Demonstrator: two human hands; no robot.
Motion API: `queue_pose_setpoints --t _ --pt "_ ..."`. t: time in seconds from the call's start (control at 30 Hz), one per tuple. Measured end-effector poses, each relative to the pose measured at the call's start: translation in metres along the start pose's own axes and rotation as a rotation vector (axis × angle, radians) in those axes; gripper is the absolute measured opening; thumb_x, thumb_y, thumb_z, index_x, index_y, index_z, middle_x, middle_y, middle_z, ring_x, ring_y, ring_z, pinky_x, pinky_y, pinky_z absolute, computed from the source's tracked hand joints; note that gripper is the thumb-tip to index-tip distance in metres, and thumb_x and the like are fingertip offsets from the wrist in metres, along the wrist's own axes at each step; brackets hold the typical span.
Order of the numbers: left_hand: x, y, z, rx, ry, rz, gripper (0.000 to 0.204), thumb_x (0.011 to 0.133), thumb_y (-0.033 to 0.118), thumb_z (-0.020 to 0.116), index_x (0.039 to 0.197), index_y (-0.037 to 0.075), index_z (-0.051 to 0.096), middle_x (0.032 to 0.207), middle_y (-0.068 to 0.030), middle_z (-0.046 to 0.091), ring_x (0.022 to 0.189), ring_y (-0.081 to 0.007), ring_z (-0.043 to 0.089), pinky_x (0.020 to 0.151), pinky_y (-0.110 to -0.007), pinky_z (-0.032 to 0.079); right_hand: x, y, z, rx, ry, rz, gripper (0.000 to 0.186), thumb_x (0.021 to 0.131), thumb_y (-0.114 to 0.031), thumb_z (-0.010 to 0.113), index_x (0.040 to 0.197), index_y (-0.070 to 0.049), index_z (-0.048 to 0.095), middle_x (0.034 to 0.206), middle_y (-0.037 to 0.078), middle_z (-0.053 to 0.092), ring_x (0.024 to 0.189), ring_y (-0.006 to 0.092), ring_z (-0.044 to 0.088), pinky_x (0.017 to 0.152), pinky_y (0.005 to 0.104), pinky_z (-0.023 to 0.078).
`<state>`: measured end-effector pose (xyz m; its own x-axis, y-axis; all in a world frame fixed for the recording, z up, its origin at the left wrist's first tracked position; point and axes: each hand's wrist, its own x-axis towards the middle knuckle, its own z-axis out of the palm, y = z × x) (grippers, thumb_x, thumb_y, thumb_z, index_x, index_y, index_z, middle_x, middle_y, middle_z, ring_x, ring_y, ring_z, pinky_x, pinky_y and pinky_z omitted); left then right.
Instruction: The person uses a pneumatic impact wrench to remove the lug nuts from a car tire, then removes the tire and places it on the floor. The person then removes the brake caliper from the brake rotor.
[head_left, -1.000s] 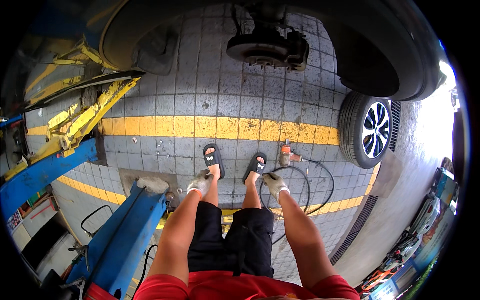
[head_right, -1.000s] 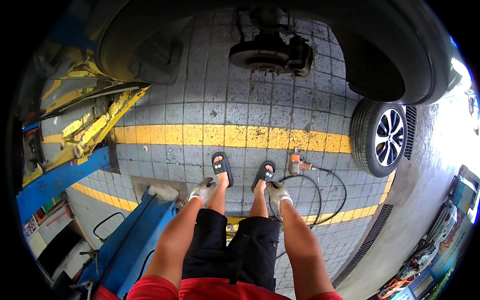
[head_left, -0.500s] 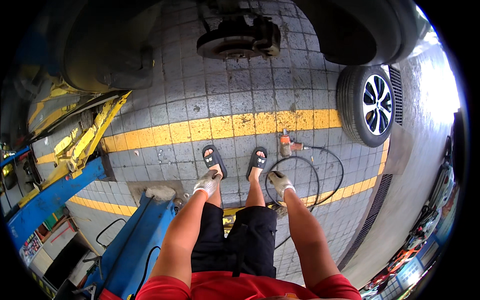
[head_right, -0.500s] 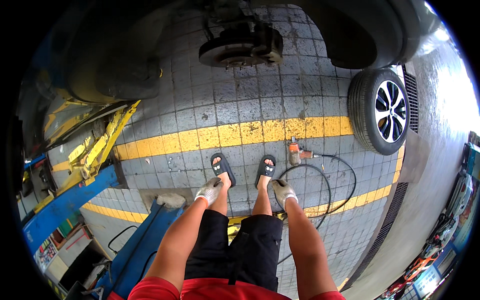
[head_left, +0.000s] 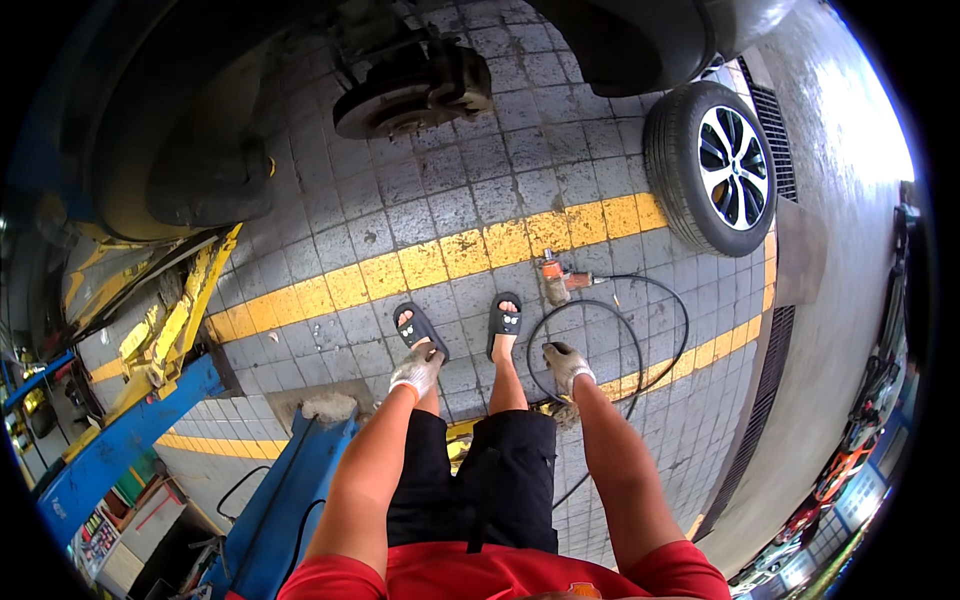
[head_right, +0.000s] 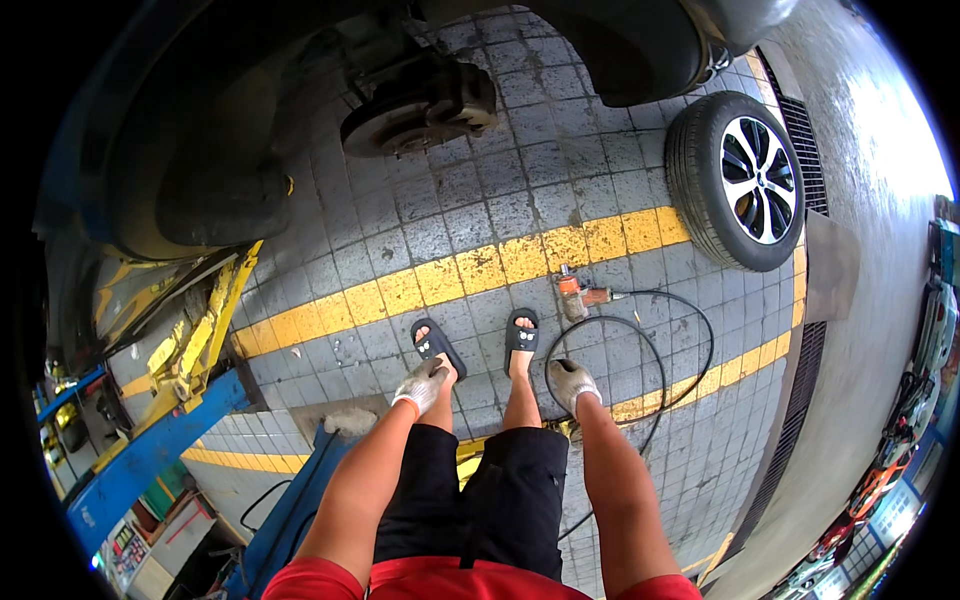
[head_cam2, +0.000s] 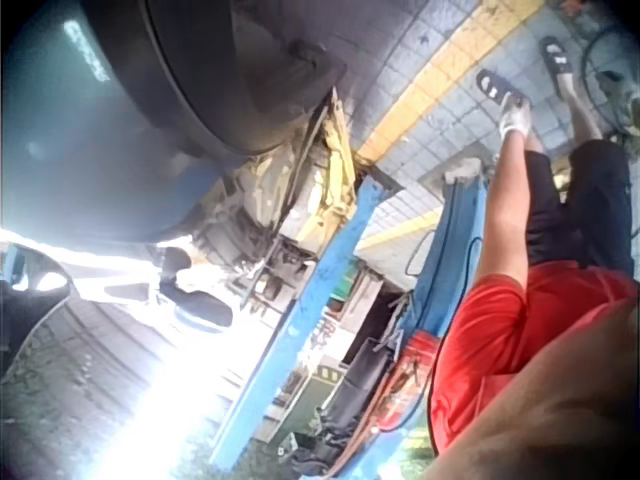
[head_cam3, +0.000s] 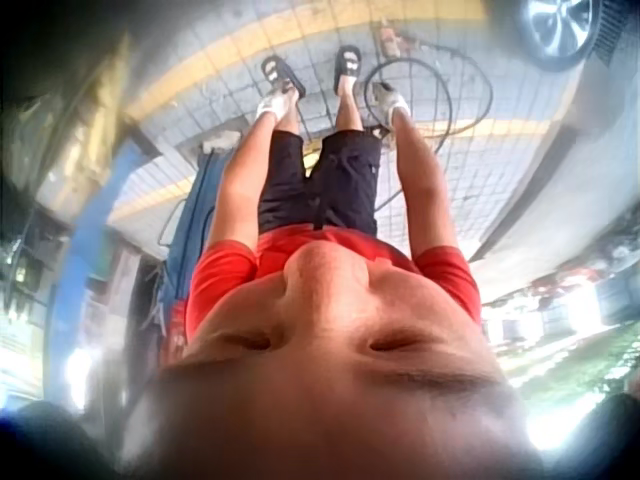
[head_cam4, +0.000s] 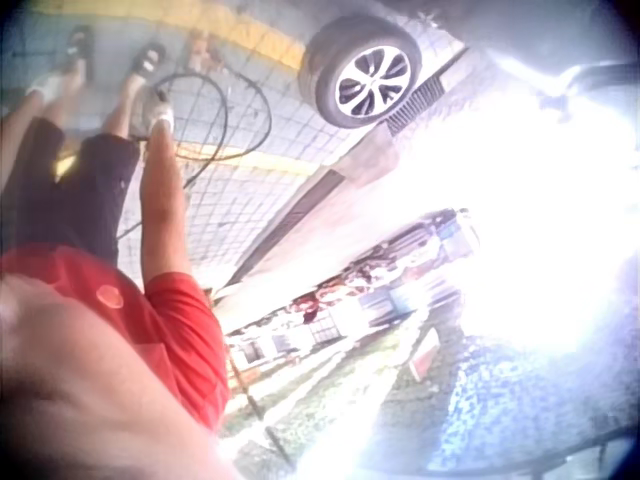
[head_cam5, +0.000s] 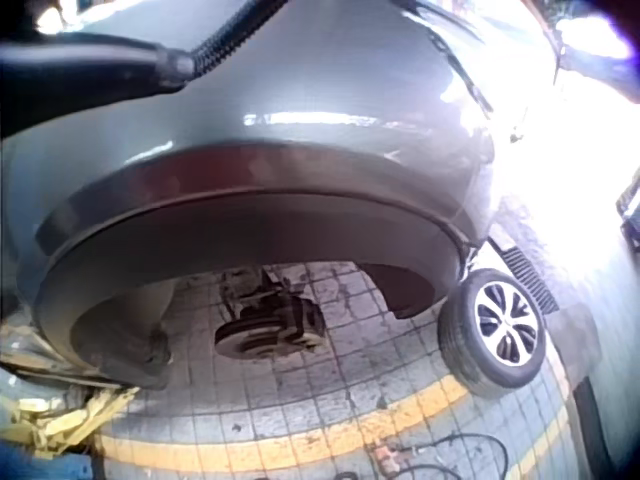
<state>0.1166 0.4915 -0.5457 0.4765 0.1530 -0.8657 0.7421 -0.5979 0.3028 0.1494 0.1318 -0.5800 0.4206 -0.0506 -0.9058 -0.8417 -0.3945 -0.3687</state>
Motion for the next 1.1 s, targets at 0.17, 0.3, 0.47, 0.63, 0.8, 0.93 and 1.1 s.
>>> queue_pose_setpoints --t 0.17,0.3,0.47,0.63,0.8,0.93,1.1 --pt "-0.006 0.035 -0.003 0.051 -0.051 0.026 0.050 0.100 0.047 0.056 0.132 0.010 0.067 0.134 -0.0231 0.068 0.127 -0.0419 0.064 0.106 -0.047 0.050 0.039 0.043 -0.008 0.014 0.053 -0.081 0.039 0.105 -0.037 0.065 0.121 -0.003 0.072 0.090 -0.002 0.069 0.082 0.0115 0.057 0.074 0.0308 0.048" --pt "-0.005 0.043 -0.002 0.078 -0.032 0.019 0.051 0.100 0.048 0.056 0.132 0.010 0.067 0.136 -0.0233 0.067 0.129 -0.0419 0.062 0.108 -0.047 0.049 0.042 0.037 -0.002 0.055 0.037 -0.043 0.038 0.104 -0.037 0.067 0.122 -0.004 0.073 0.093 -0.002 0.069 0.081 0.0102 0.055 0.072 0.0287 0.046" --pt "0.042 0.050 -0.025 0.363 0.064 0.099 0.051 0.102 0.048 0.055 0.130 0.008 0.068 0.133 -0.0243 0.068 0.127 -0.0428 0.063 0.108 -0.047 0.049 0.041 0.032 0.004 0.187 -0.018 -0.038 0.034 0.103 -0.033 0.068 0.122 -0.004 0.074 0.096 -0.002 0.070 0.085 0.0106 0.056 0.077 0.0291 0.047" --pt "0.112 0.137 -0.132 0.420 0.719 0.330 0.059 0.105 0.053 0.053 0.149 0.014 0.055 0.157 -0.0210 0.050 0.146 -0.0405 0.046 0.120 -0.051 0.037 0.050 -0.020 0.011 0.068 0.027 -0.114 0.038 0.103 -0.036 0.065 0.123 -0.005 0.075 0.109 0.011 0.078 0.102 0.0225 0.071 0.095 0.0365 0.053" --pt "0.188 0.238 -0.251 0.288 1.319 0.626 0.062 0.106 0.049 0.054 0.155 0.013 0.047 0.155 -0.0226 0.051 0.143 -0.0414 0.048 0.117 -0.051 0.040 0.117 -0.180 0.020 -0.136 0.237 -0.658 0.039 0.098 -0.036 0.068 0.128 -0.011 0.072 0.130 0.016 0.068 0.128 0.0388 0.059 0.111 0.0452 0.046" --pt "0.255 0.245 -0.308 0.392 1.510 0.859 0.044 0.106 0.043 0.052 0.132 0.010 0.065 0.129 -0.0211 0.069 0.118 -0.0392 0.065 0.100 -0.048 0.052 0.143 -0.348 0.040 -0.298 0.482 -1.156 0.043 0.099 -0.032 0.066 0.137 -0.013 0.065 0.144 0.016 0.060 0.136 0.0379 0.053 0.115 0.0473 0.043" --pt "0.288 0.261 -0.296 0.358 1.742 0.925 0.033 0.106 0.034 0.052 0.103 0.010 0.074 0.104 -0.0161 0.075 0.095 -0.0365 0.071 0.087 -0.047 0.056 0.163 -0.492 0.056 -0.323 0.595 -1.619 0.044 0.098 -0.037 0.064 0.137 -0.014 0.065 0.147 0.017 0.057 0.138 0.0411 0.051 0.116 0.0495 0.041"
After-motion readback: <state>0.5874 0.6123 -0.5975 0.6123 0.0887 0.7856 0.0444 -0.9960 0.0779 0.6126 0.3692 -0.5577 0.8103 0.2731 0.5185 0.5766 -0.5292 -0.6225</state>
